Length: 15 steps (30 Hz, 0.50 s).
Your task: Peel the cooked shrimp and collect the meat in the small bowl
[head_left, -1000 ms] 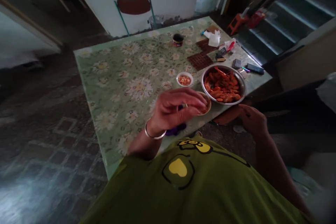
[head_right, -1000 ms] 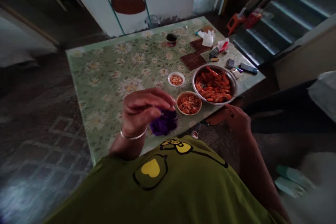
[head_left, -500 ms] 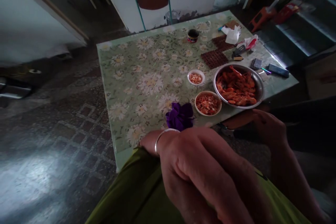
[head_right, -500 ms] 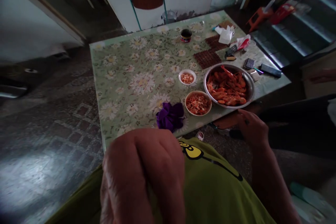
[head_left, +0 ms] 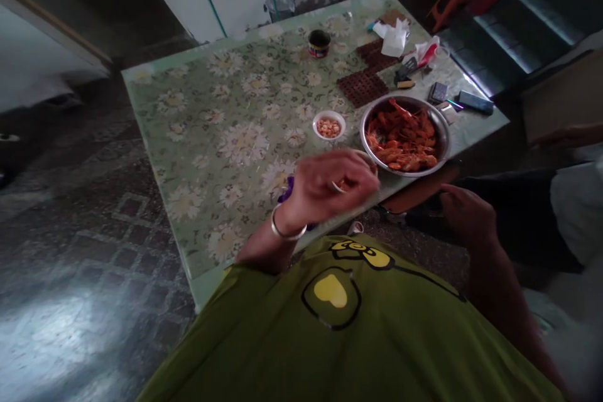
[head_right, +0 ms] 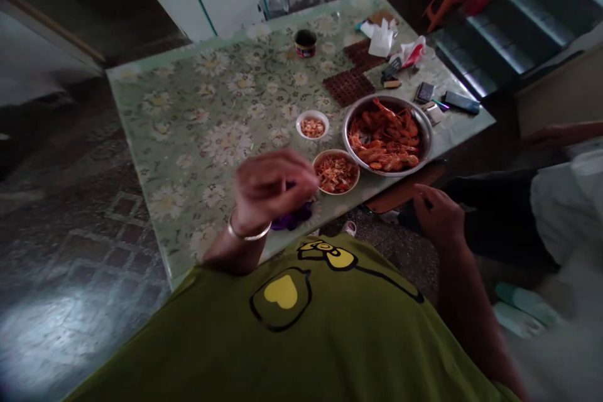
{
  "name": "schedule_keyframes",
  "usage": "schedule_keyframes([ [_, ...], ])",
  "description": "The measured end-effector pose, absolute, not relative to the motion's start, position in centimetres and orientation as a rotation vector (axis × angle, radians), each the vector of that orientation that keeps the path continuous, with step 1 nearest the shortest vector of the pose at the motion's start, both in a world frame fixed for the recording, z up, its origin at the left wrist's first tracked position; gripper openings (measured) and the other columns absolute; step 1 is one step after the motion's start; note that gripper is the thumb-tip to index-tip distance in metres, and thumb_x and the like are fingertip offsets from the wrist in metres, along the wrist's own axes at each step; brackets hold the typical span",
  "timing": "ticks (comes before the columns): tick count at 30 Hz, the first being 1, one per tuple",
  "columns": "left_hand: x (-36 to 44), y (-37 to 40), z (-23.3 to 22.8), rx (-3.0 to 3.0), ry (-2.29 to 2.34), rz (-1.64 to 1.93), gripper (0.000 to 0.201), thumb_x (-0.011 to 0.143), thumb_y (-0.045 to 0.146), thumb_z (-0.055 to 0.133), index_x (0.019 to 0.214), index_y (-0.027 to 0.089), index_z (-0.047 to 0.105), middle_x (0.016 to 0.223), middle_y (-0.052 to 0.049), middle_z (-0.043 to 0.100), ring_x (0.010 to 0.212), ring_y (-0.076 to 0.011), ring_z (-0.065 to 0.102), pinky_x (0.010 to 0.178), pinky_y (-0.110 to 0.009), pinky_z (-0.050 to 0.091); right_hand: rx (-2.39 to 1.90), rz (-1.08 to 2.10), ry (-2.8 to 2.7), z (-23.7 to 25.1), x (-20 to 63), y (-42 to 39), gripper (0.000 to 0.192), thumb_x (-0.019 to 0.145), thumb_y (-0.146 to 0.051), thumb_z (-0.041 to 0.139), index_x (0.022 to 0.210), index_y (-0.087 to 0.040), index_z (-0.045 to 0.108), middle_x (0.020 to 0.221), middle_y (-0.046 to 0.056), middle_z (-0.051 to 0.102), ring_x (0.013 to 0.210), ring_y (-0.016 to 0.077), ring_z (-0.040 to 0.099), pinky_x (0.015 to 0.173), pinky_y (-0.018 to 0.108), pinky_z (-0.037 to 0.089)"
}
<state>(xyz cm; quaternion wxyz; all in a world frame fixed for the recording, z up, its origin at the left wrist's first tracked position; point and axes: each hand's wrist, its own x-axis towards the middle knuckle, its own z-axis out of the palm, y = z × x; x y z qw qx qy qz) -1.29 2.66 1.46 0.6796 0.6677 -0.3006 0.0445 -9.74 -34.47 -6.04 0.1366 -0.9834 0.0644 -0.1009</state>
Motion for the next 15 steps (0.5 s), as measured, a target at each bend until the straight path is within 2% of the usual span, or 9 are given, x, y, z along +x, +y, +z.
schedule_keyframes([
  [4,4.4,-0.6,-7.4,1.805,-0.497,-0.087,0.005,0.086,0.016,0.073,0.086,0.016,0.077,0.080,-0.004,0.074,0.073,-0.0137,0.065,0.073,-0.028,0.054,-2.835,-0.307,0.176,-6.3,-10.2,-35.1,0.040,0.097,-0.043,0.050,0.112,-0.019,0.079,0.112,0.015,0.081,0.100,0.0264,0.077,0.093,0.040,0.059],
  [7,5.6,-2.3,-10.7,1.991,-0.448,-0.182,0.014,0.079,0.003,0.068,0.081,0.014,0.077,0.081,-0.006,0.073,0.075,-0.0146,0.064,0.078,-0.029,0.053,-2.820,-0.327,0.157,-6.3,-10.1,-35.1,0.038,0.097,-0.043,0.051,0.110,-0.022,0.079,0.110,0.012,0.082,0.099,0.0261,0.078,0.091,0.041,0.061],
  [10,4.9,-2.6,-9.0,1.931,-0.426,-0.086,0.009,0.087,0.013,0.069,0.085,0.014,0.078,0.079,-0.005,0.073,0.070,-0.0133,0.062,0.073,-0.027,0.052,-2.818,-0.317,0.151,-6.1,-10.1,-35.0,0.037,0.098,-0.042,0.050,0.111,-0.021,0.079,0.110,0.012,0.082,0.099,0.0256,0.078,0.091,0.041,0.062],
  [15,1.3,-0.9,1.1,1.473,-0.684,0.033,0.026,0.098,0.044,0.071,0.094,0.020,0.079,0.082,-0.004,0.075,0.071,-0.0135,0.067,0.068,-0.027,0.055,-2.802,-0.314,0.137,-6.1,-10.2,-34.7,0.040,0.100,-0.043,0.049,0.112,-0.021,0.079,0.111,0.012,0.082,0.102,0.0272,0.078,0.091,0.043,0.062],
])
